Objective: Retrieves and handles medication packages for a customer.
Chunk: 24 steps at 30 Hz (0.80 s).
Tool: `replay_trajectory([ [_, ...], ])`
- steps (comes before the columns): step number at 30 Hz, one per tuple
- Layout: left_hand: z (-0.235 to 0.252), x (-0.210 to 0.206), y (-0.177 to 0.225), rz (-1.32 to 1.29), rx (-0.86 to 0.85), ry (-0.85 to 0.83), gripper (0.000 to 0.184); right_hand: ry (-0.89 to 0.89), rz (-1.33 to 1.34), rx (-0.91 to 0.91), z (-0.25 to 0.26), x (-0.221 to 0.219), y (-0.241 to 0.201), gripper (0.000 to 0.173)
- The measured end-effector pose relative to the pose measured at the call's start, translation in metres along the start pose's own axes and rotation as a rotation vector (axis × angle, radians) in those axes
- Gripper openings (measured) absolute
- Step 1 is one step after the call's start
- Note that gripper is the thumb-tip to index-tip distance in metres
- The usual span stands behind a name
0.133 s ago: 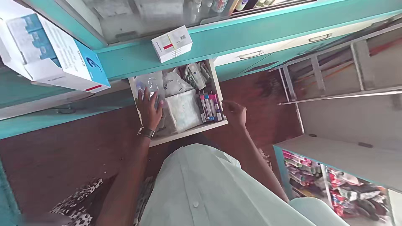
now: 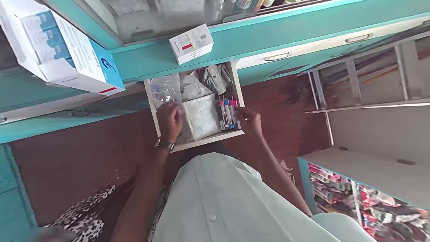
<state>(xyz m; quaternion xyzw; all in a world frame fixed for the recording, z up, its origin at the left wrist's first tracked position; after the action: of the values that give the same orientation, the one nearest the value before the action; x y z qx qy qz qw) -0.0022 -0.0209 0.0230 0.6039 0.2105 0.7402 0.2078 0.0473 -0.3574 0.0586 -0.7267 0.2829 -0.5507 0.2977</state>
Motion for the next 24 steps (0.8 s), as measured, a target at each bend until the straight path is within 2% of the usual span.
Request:
replay_trajectory([
  [2,0.010,-0.004,0.019,0.032,-0.010,-0.145,0.035,-0.110,-0.047,0.017,0.007,-0.009,-0.009,0.024],
  [4,0.021,-0.015,0.032,0.114,0.031,-0.308,0.051,-0.190,-0.097,0.066,0.014,-0.018,-0.014,0.025],
  [6,0.028,-0.028,0.038,0.165,0.074,-0.382,0.063,-0.272,-0.136,0.097,0.021,-0.023,-0.021,0.025],
  [8,0.031,-0.032,0.044,0.116,0.099,-0.349,0.059,-0.300,-0.145,0.104,0.027,-0.024,-0.027,0.025],
  [12,0.016,-0.027,0.061,-0.165,0.133,-0.342,0.045,-0.243,-0.092,0.133,0.035,-0.021,-0.027,0.024],
  [18,-0.032,-0.024,0.096,-0.312,-0.081,-0.254,0.037,-0.158,0.001,0.130,0.058,-0.012,-0.039,0.024],
  [21,-0.039,-0.023,0.097,-0.358,-0.176,-0.236,0.039,-0.334,-0.016,0.195,0.068,-0.015,-0.042,0.030],
  [24,-0.040,-0.015,0.092,-0.429,-0.237,-0.262,0.036,-0.708,-0.067,0.187,0.071,-0.012,-0.048,0.051],
])
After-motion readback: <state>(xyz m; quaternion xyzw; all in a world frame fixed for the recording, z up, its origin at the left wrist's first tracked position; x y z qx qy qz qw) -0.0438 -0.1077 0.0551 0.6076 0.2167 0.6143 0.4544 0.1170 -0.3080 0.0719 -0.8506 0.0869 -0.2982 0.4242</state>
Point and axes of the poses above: each hand's wrist, its own z-axis towards the middle knuckle, its own x-axis out of the back of the hand, y = z × x, the point moved 1 cm from there along z, towards the middle knuckle, and after that the axes turned 6 degrees about -x, right-handed, at the moved point
